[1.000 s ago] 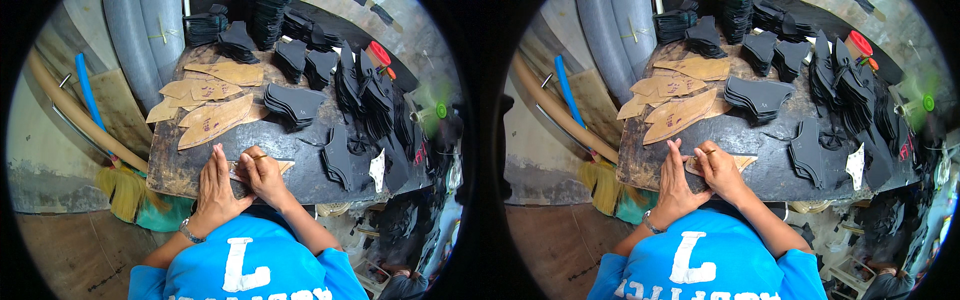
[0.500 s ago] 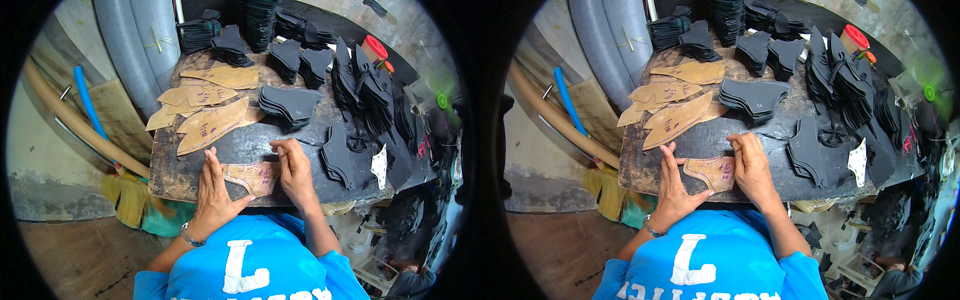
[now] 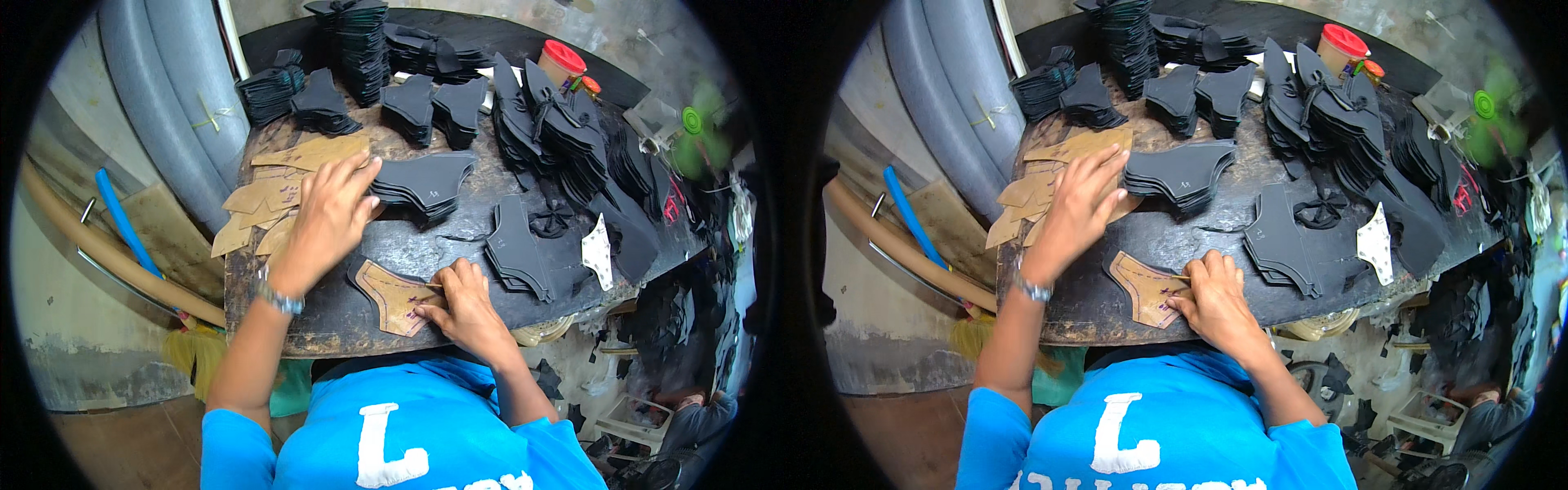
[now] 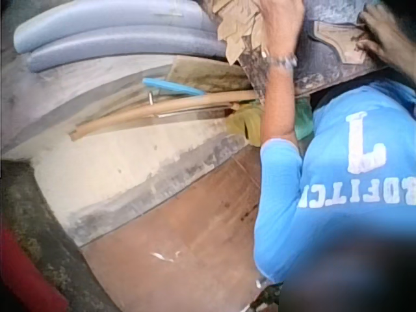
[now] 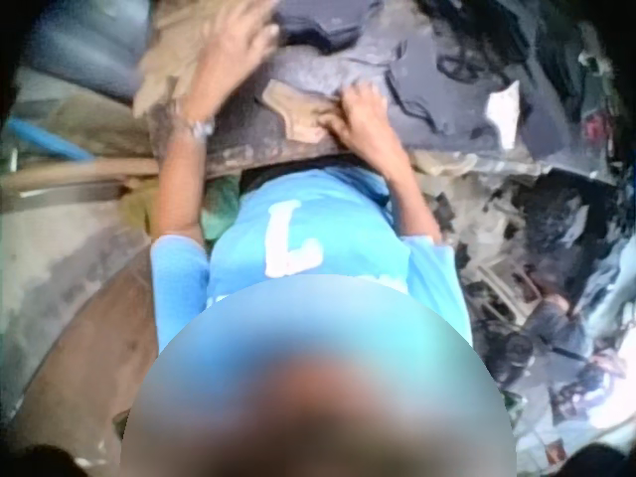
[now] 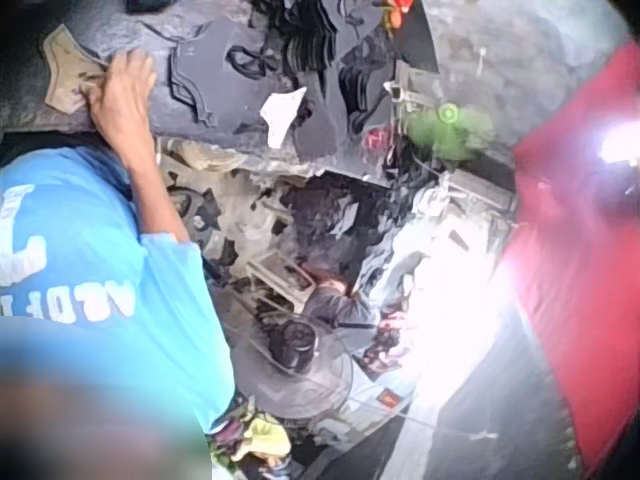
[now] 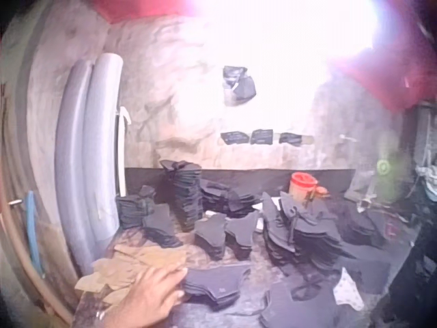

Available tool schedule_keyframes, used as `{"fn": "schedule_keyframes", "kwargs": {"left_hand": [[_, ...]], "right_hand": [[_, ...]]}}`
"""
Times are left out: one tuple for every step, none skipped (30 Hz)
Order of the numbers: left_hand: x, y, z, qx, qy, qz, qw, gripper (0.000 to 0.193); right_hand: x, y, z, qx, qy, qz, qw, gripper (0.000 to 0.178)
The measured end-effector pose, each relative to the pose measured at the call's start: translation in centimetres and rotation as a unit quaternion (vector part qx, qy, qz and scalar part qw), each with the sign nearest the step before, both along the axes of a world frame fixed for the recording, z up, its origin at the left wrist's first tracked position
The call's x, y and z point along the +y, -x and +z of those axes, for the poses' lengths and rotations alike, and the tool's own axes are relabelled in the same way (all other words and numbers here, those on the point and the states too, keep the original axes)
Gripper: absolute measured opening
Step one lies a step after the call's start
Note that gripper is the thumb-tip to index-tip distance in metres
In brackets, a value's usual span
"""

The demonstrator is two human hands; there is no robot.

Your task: The person places a cardboard pattern on a stack of black fabric pieces and uses a pencil to trace the outline. They repeat this process for multiple fabric pieces, stacking the marked pieces aside.

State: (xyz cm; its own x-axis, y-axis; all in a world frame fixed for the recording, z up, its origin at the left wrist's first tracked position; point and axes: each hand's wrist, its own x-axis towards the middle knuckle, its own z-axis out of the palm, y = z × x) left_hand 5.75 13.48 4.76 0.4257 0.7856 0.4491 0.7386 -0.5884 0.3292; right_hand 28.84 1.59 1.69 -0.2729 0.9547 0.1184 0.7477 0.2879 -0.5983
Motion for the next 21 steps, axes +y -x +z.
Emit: {"fn": "schedule_keyframes", "kwargs": {"left_hand": [[1.8, -0.2, 0.4, 0.01, 0.008, -0.029, 1.0, 0.053], [3.1, -0.4, 0.7, 0.036, 0.035, -0.042, 0.998, 0.059], [4.0, -0.4, 0.9, 0.043, 0.04, -0.056, 0.997, 0.06], [4.9, -0.4, 1.1, 0.053, 0.048, -0.068, 0.995, 0.062], [5.5, -0.7, 1.1, 0.078, 0.078, -0.063, 0.992, 0.063], [6.0, -0.7, 1.2, 0.072, 0.112, -0.066, 0.989, 0.066], [6.3, -0.8, 1.1, 0.065, 0.14, -0.068, 0.986, 0.066], [6.6, -0.7, 1.1, 0.052, 0.162, -0.073, 0.983, 0.066], [6.7, -0.5, 1.1, 0.039, 0.185, -0.077, 0.979, 0.066], [6.7, -0.5, 1.0, 0.042, 0.157, -0.081, 0.983, 0.068], [6.6, -0.4, 0.9, 0.038, 0.139, -0.082, 0.986, 0.068], [6.4, -0.4, 0.7, 0.034, 0.12, -0.082, 0.989, 0.068], [6.1, -0.3, 0.7, 0.034, 0.105, -0.078, 0.991, 0.067], [5.8, -0.3, 0.7, 0.027, 0.064, -0.086, 0.994, 0.067], [5.4, -0.4, 0.7, 0.025, 0.027, -0.09, 0.995, 0.068], [5.1, -0.4, 0.9, 0.023, -0.012, -0.095, 0.995, 0.068], [4.8, -0.4, 1.1, 0.019, -0.016, -0.102, 0.995, 0.068], [4.5, -0.3, 1.4, 0.015, -0.019, -0.108, 0.994, 0.069], [4.1, -0.2, 1.8, 0.01, -0.022, -0.114, 0.993, 0.069], [3.7, -0.2, 2.0, -0.01, -0.007, -0.125, 0.992, 0.07], [3.3, -0.1, 2.2, -0.033, 0.009, -0.135, 0.99, 0.07]], "right_hand": [[-0.1, -0.4, 0.2, 0.014, -0.002, 0.003, 1.0, 0.035], [-0.1, -0.9, 0.5, 0.032, -0.005, 0.005, 0.999, 0.033], [-0.2, -1.6, 0.8, 0.078, -0.003, -0.032, 0.996, 0.03], [-0.3, -2.6, 1.2, 0.129, -0.002, -0.069, 0.989, 0.027], [-0.3, -3.7, 1.5, 0.174, 0.011, -0.111, 0.978, 0.024], [-0.5, -5.0, 2.0, 0.231, 0.011, -0.168, 0.958, 0.022], [-0.7, -6.7, 2.5, 0.274, 0.013, -0.205, 0.94, 0.019], [-0.3, -7.8, 2.5, 0.355, -0.041, -0.204, 0.911, 0.017], [-0.1, -8.9, 2.4, 0.402, -0.063, -0.221, 0.886, 0.015], [0.0, -9.8, 2.3, 0.417, -0.059, -0.243, 0.874, 0.015], [0.1, -10.6, 2.0, 0.437, -0.058, -0.254, 0.861, 0.015], [0.1, -11.2, 1.6, 0.437, -0.048, -0.255, 0.861, 0.015], [0.2, -11.6, 1.1, 0.438, -0.039, -0.256, 0.861, 0.014], [0.2, -11.7, 0.5, 0.442, -0.02, -0.269, 0.856, 0.014], [0.3, -11.7, -0.1, 0.405, -0.029, -0.277, 0.871, 0.013], [0.3, -11.8, -0.5, 0.316, -0.017, -0.31, 0.897, 0.014], [0.3, -11.8, -0.9, 0.217, 0.002, -0.355, 0.909, 0.016], [0.3, -11.6, -1.2, 0.141, -0.015, -0.377, 0.915, 0.021], [0.2, -11.6, -1.4, 0.107, -0.068, -0.363, 0.923, 0.022], [0.2, -11.5, -1.5, 0.074, -0.106, -0.362, 0.923, 0.022], [0.2, -11.5, -1.5, 0.046, -0.152, -0.346, 0.925, 0.023]]}}
